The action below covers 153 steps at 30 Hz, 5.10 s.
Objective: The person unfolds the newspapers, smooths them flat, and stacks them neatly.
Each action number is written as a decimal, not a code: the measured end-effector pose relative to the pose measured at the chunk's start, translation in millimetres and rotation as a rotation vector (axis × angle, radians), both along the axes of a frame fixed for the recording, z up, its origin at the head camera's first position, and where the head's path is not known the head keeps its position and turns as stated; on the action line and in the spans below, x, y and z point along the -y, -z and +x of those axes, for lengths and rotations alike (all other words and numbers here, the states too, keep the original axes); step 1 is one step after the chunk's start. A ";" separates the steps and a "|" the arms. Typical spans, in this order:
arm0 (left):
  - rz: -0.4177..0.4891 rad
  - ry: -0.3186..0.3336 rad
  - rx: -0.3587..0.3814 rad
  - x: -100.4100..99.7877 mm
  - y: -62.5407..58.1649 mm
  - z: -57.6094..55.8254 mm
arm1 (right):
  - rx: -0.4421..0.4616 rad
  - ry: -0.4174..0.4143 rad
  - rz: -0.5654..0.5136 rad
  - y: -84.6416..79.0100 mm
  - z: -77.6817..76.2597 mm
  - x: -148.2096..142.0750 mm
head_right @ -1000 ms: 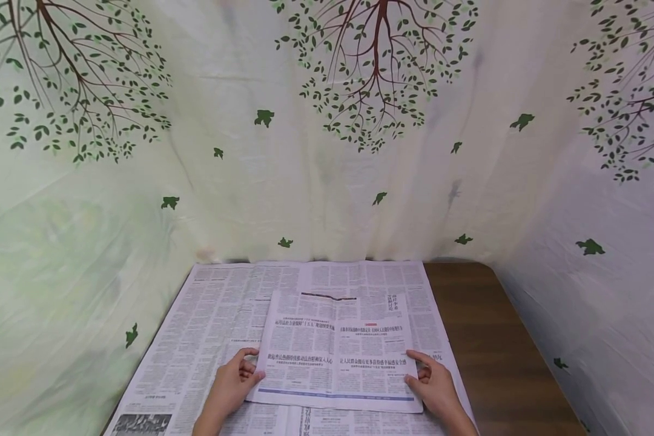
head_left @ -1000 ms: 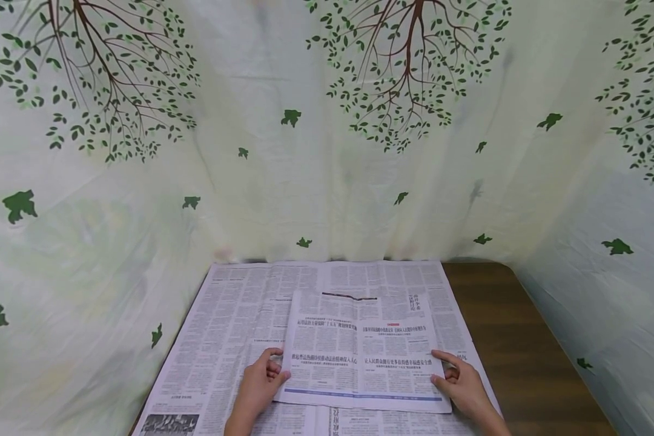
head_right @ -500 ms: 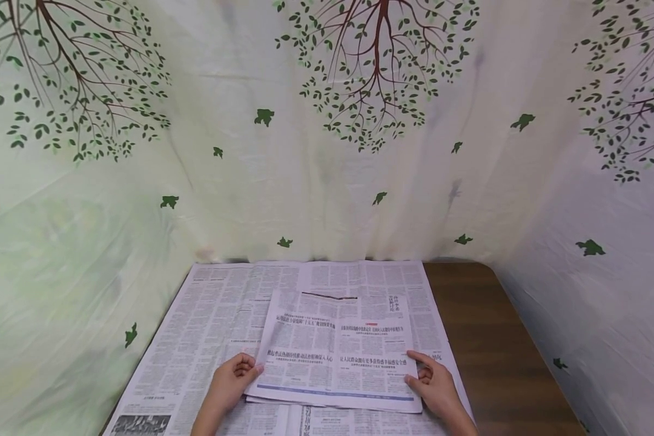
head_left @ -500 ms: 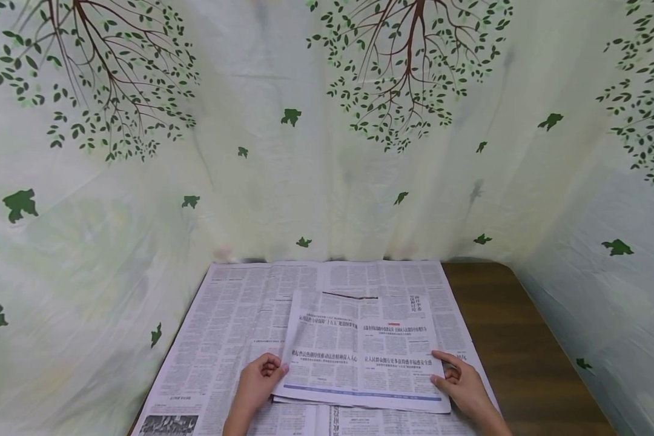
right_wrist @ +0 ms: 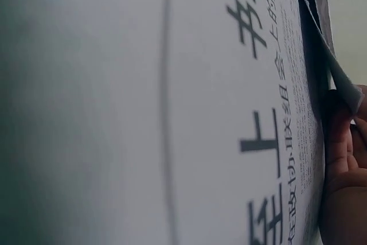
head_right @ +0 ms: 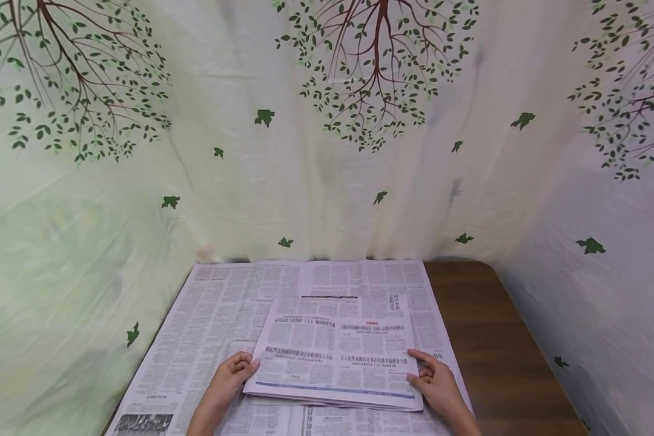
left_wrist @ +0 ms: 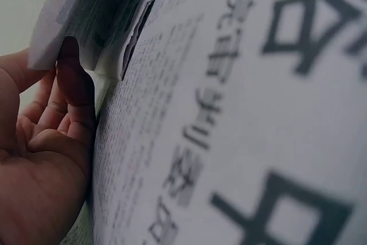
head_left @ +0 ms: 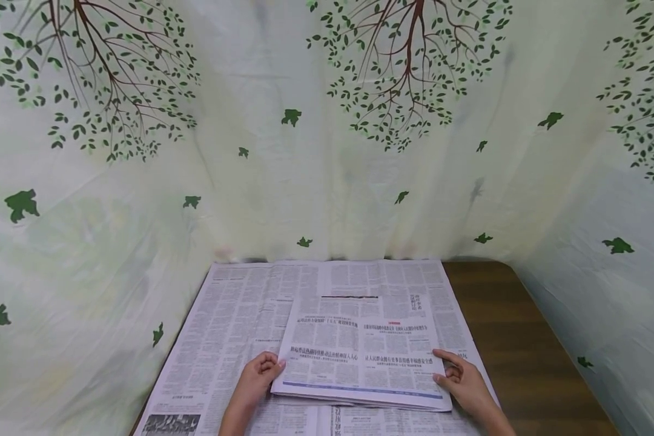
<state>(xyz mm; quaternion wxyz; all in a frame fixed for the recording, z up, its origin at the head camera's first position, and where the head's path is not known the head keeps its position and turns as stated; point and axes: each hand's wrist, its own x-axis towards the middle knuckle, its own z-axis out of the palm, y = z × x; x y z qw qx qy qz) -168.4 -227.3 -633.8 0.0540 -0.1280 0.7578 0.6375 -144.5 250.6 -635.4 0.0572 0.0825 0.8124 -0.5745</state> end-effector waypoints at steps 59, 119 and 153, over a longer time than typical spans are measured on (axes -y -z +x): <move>0.055 0.122 -0.019 15.9 10.9 12.3 | -0.413 -0.156 0.022 12.2 6.7 -2.9; -0.414 0.128 -0.389 -2.6 -11.6 -5.7 | -0.551 -0.054 0.254 -5.2 -9.8 -20.6; -0.381 0.109 -0.635 -5.7 -52.9 -18.0 | -0.548 0.043 0.280 -24.9 -18.6 -15.2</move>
